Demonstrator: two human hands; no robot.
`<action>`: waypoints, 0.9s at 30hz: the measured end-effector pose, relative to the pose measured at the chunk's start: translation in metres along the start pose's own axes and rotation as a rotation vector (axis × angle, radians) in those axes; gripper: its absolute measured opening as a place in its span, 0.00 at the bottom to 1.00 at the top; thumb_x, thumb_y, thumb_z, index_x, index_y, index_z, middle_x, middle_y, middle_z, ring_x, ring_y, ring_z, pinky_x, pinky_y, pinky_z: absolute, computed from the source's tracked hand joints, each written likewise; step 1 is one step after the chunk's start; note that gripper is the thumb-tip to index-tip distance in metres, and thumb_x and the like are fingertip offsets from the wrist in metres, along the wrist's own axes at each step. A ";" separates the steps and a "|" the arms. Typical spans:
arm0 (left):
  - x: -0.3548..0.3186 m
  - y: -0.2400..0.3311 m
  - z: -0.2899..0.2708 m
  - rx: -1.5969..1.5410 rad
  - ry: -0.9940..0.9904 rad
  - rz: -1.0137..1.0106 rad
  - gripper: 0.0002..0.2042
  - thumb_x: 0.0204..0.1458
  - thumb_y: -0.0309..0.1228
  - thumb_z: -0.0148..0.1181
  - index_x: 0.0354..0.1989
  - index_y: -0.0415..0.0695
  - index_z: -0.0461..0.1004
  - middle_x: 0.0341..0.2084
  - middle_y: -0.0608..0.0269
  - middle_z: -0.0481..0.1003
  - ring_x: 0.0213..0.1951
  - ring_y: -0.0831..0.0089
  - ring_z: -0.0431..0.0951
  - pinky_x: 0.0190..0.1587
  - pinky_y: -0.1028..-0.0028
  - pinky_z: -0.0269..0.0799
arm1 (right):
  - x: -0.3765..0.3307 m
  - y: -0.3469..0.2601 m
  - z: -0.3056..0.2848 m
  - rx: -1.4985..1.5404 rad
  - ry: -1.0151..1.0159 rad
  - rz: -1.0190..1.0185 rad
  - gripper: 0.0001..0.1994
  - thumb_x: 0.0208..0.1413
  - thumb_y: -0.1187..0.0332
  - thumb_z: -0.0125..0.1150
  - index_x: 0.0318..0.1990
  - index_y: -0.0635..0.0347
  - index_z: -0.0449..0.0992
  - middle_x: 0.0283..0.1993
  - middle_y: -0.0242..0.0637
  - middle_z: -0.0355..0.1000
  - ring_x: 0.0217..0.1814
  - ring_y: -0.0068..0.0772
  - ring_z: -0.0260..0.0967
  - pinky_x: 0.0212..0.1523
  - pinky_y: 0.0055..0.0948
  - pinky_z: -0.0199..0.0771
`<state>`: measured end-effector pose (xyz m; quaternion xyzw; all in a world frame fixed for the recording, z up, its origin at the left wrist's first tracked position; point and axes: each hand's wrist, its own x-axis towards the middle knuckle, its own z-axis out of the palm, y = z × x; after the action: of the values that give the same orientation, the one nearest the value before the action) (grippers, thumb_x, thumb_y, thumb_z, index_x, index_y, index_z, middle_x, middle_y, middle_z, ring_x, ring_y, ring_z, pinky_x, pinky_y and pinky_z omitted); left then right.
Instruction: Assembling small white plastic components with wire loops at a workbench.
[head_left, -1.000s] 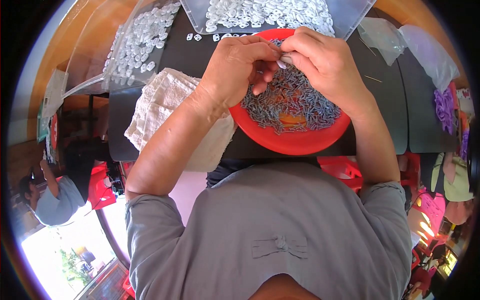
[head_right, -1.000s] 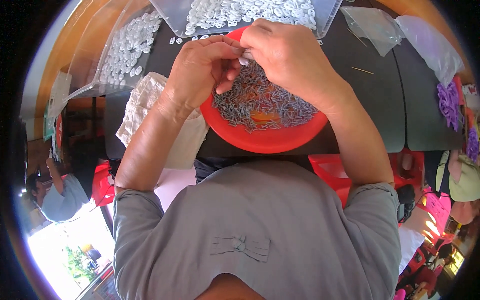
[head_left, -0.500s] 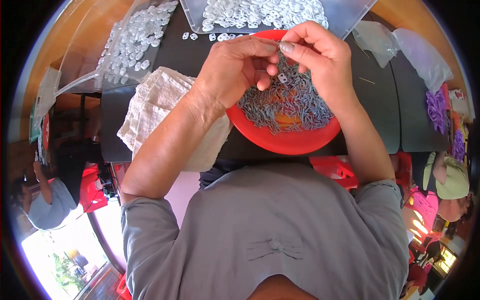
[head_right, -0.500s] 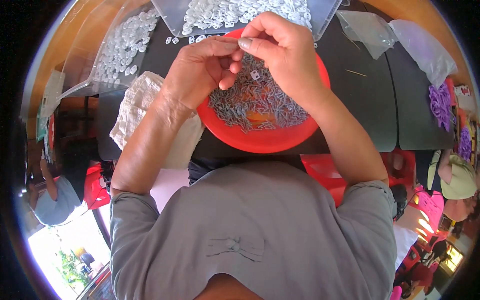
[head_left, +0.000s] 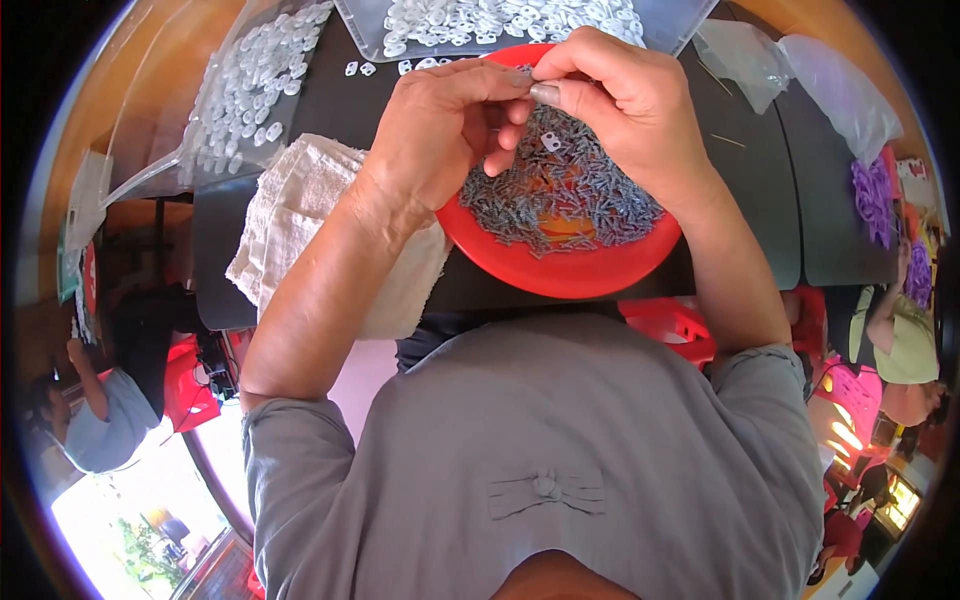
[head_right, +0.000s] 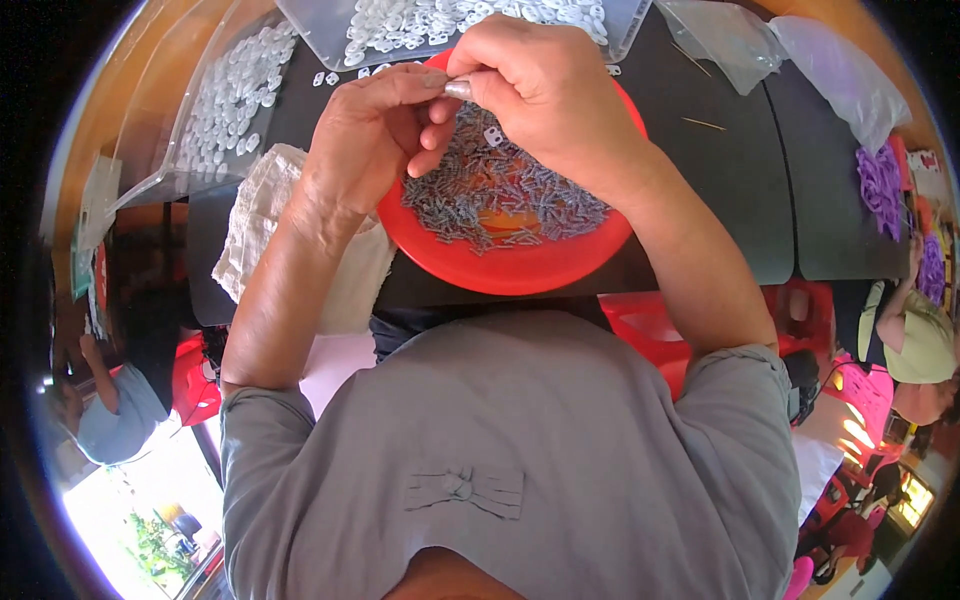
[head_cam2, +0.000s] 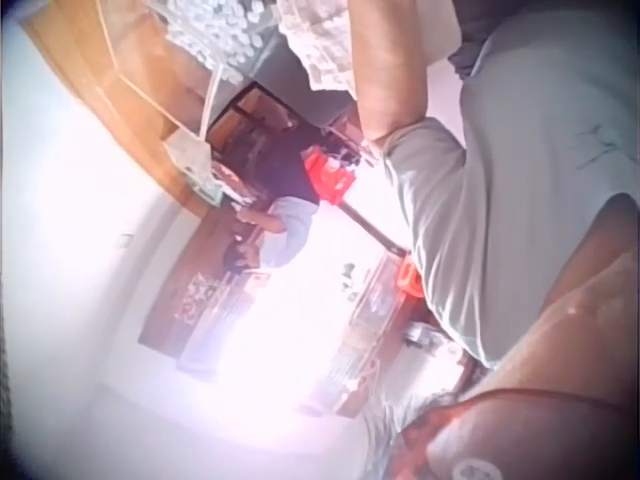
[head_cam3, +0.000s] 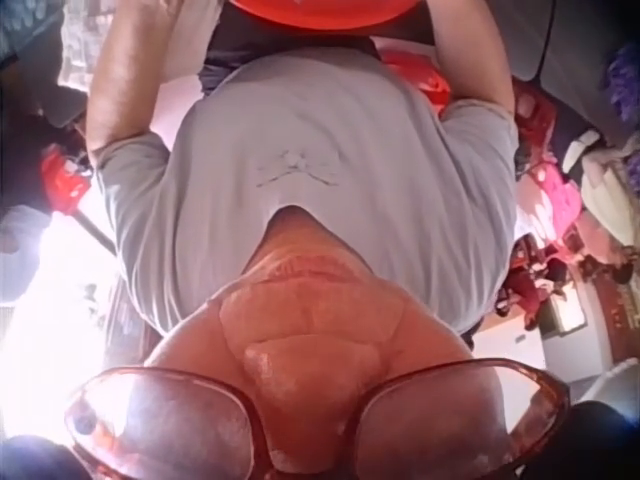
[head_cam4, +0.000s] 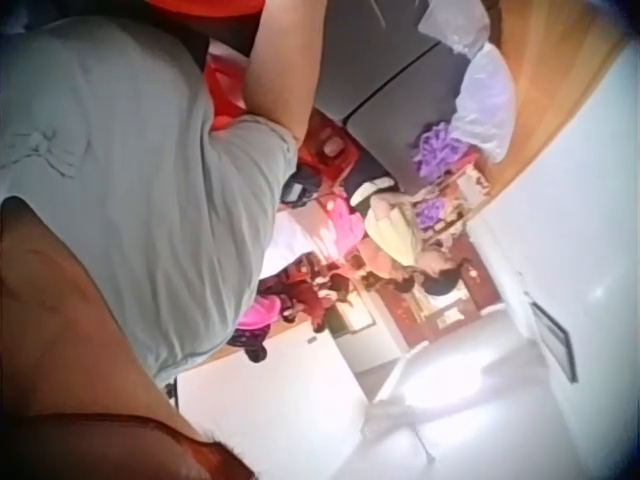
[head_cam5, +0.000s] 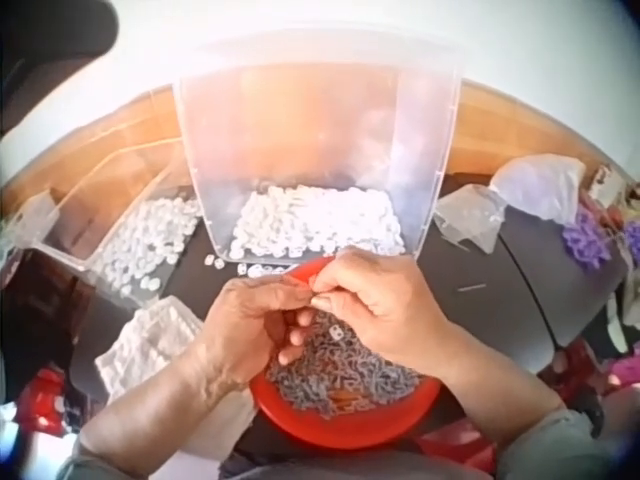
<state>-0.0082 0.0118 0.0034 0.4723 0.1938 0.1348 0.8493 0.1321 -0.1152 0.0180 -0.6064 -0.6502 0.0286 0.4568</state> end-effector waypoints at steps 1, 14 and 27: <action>-0.002 0.001 0.003 0.119 0.024 0.020 0.08 0.53 0.28 0.58 0.29 0.35 0.76 0.23 0.61 0.72 0.21 0.73 0.70 0.22 0.74 0.65 | 0.001 0.000 -0.004 0.001 0.006 0.001 0.03 0.53 0.79 0.59 0.36 0.66 0.75 0.30 0.29 0.74 0.31 0.19 0.70 0.32 0.20 0.69; 0.012 -0.035 -0.001 1.550 -0.033 0.900 0.08 0.41 0.28 0.65 0.31 0.43 0.75 0.29 0.60 0.71 0.35 0.59 0.74 0.35 0.63 0.73 | 0.006 -0.006 -0.015 0.029 0.017 0.237 0.03 0.50 0.77 0.60 0.31 0.68 0.76 0.25 0.42 0.75 0.26 0.25 0.71 0.29 0.25 0.70; 0.005 -0.015 -0.007 1.366 -0.111 0.790 0.04 0.44 0.25 0.61 0.28 0.40 0.74 0.27 0.57 0.74 0.31 0.58 0.76 0.34 0.63 0.73 | 0.000 0.005 -0.006 0.173 0.030 0.427 0.03 0.56 0.72 0.60 0.35 0.60 0.76 0.27 0.22 0.70 0.27 0.12 0.62 0.27 0.15 0.60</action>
<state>-0.0064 0.0110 -0.0137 0.9291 0.0088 0.2538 0.2689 0.1395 -0.1173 0.0188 -0.6893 -0.4953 0.1714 0.5001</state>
